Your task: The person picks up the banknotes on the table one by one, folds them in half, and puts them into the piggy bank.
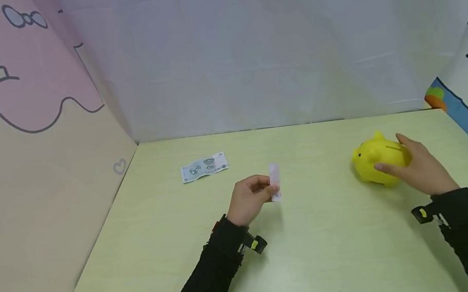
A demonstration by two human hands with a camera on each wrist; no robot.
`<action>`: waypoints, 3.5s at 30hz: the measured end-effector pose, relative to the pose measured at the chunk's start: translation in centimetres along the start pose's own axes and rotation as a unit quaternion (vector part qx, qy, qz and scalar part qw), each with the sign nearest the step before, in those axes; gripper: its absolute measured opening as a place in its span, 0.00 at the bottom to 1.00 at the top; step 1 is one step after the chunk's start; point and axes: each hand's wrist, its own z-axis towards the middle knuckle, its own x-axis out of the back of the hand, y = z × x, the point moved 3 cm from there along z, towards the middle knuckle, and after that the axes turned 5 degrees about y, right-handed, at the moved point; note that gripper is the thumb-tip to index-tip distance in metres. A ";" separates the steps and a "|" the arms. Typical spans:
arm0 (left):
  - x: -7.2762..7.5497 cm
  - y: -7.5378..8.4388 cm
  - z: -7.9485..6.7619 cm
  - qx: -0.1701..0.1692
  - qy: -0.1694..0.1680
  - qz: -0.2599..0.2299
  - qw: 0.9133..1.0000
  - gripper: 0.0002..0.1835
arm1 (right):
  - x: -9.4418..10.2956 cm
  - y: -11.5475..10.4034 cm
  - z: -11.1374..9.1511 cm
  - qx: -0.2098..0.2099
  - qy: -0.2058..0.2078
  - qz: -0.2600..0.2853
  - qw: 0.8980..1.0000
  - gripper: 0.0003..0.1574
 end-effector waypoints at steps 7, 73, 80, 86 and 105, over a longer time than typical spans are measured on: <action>0.0 -0.1 0.0 0.001 0.006 -0.003 1.000 0.08 | -0.5 1.9 0.2 -0.015 -0.028 0.015 0.999 0.68; 0.4 0.3 -0.1 0.002 0.018 -0.010 1.000 0.09 | -8.9 -7.3 -2.2 0.124 -0.049 0.072 0.988 0.60; 0.5 0.4 -0.1 0.004 0.024 -0.006 1.000 0.09 | -9.9 -8.5 -2.6 0.136 -0.047 0.072 0.987 0.59; 0.5 0.4 -0.2 0.006 0.026 -0.006 1.000 0.09 | -10.6 -9.3 -2.9 0.141 -0.046 0.074 0.986 0.60; 0.4 0.4 -0.2 0.005 0.020 -0.015 1.000 0.09 | -12.4 -11.9 -3.7 0.168 -0.057 0.092 0.980 0.59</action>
